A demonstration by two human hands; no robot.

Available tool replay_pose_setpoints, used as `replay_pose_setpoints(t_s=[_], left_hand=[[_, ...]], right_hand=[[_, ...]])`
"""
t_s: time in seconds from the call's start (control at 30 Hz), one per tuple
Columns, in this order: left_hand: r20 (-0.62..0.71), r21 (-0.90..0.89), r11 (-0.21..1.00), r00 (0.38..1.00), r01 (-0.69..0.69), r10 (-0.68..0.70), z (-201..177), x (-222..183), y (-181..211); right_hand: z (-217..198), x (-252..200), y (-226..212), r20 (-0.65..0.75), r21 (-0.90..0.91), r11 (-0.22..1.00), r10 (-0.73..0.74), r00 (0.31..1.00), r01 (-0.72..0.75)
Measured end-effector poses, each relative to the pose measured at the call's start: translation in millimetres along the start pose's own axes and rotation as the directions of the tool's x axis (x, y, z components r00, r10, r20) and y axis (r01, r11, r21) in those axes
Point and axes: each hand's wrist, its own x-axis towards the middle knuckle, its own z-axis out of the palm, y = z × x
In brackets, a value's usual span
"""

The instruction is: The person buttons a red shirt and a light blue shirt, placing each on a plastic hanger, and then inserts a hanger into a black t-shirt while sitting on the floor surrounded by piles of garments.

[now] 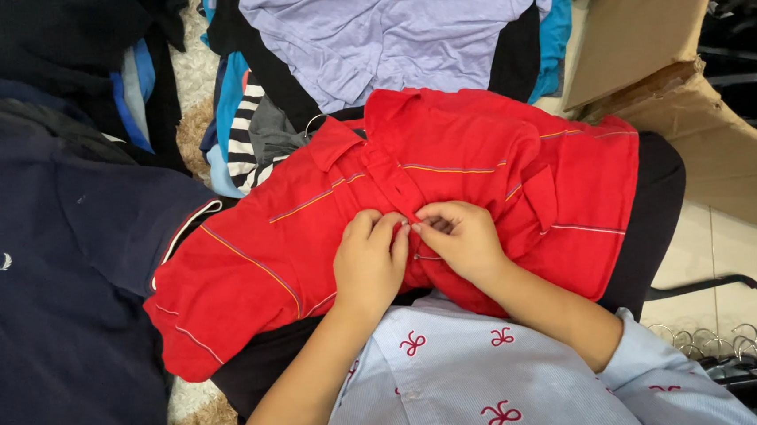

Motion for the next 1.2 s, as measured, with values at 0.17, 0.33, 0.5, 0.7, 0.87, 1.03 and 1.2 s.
replay_pose_setpoints(t_s=[0.17,0.33,0.5,0.7,0.87,1.03,1.2], left_hand=[[0.101,0.005,0.998,0.993,0.056,-0.056,4.8,1.0,0.2],[0.167,-0.176,0.964,0.971,0.199,-0.17,2.6,4.1,2.0],[0.21,-0.267,0.919,0.948,0.289,-0.237,-5.0,8.5,6.6],[0.292,-0.396,0.811,0.896,0.432,-0.334,-4.1,13.5,2.9],[0.29,-0.431,0.743,0.859,0.511,-0.423,6.2,7.2,-6.2],[0.376,-0.517,0.579,0.774,0.631,-0.509,4.6,9.6,-2.8],[0.39,-0.587,0.444,0.717,0.677,-0.579,24.7,-1.1,-17.0]], right_hand=[[-1.0,-1.3,-7.5,0.02,-0.038,0.999,0.019,1.0,-0.018],[-1.4,-2.9,-4.6,0.033,0.022,0.999,-0.04,0.999,0.039],[-3.1,-2.7,-10.0,0.041,0.059,0.993,-0.11,0.993,0.107],[-2.4,-2.3,-8.4,0.027,0.098,0.994,-0.06,0.998,0.057],[2.4,-3.7,-13.5,0.027,0.077,0.99,-0.118,0.993,0.116],[7.8,-2.7,-7.4,0.033,-0.056,0.976,-0.21,0.977,0.211],[9.0,-3.9,-17.0,0.028,-0.099,0.961,-0.258,0.966,0.259]])
